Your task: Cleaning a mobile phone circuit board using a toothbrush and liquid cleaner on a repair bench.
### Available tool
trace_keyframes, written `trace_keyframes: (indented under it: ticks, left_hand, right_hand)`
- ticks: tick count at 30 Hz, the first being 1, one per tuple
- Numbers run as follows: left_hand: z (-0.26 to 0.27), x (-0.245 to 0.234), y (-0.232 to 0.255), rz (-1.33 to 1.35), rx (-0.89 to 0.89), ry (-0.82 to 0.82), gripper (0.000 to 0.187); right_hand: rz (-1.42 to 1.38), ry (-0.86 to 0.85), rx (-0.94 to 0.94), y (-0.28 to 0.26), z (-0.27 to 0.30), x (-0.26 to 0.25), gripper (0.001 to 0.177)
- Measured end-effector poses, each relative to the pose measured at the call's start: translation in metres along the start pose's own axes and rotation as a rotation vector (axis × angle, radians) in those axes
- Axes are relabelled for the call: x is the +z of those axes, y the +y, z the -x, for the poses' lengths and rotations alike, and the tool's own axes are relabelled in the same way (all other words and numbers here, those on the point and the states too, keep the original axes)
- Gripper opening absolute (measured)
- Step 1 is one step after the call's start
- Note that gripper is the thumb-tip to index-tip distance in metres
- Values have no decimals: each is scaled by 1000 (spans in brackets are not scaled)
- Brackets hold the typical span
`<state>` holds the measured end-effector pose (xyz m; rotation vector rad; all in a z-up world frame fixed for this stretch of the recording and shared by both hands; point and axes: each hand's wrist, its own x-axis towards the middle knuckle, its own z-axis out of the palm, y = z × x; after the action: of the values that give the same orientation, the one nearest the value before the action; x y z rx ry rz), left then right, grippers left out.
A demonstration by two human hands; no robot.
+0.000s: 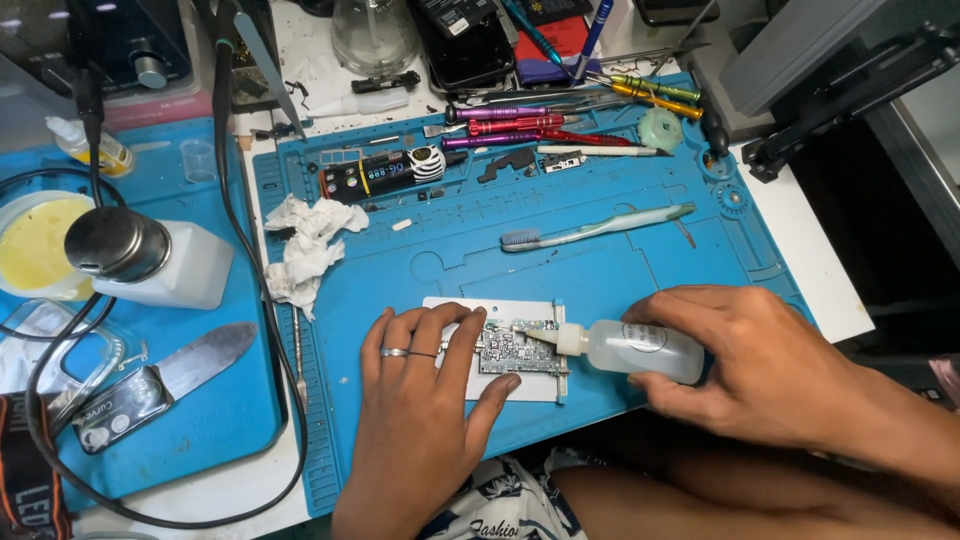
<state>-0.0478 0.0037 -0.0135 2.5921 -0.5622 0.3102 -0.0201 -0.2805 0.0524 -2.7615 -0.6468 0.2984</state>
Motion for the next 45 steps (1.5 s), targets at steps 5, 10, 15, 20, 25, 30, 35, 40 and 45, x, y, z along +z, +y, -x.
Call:
trace_keyframes:
  ticks: [5, 10, 15, 20, 25, 30, 35, 40, 45]
  left_hand:
    - [-1, -1, 0, 3, 7, 12, 51]
    - [0, -1, 1, 8, 8, 25, 51]
    - [0, -1, 0, 13, 0, -5, 55]
    - [1, 0, 1, 2, 8, 14, 54]
    - [1, -1, 1, 2, 8, 15, 52]
    - [0, -1, 1, -7, 16, 16, 50]
    - [0, 0, 0, -6, 21, 20, 51]
    - [-2, -1, 2, 5, 24, 28, 49]
    - [-1, -1, 2, 3, 29, 42, 48]
  right_hand:
    - [-12, 8, -38, -1, 0, -1, 38]
    - [-41, 31, -52, 0, 5, -5, 38]
    - [-74, -28, -129, -2, 7, -2, 32]
    - [-92, -13, -177, -7, 6, -3, 31]
    - [-113, -14, -215, -9, 4, -4, 28]
    - [-108, 8, -224, -6, 6, -6, 30]
    - [-96, -10, -190, -2, 10, -6, 30]
    - [-94, -2, -177, 1, 14, -7, 28]
    - [-88, 35, -210, 2, 14, -8, 28]
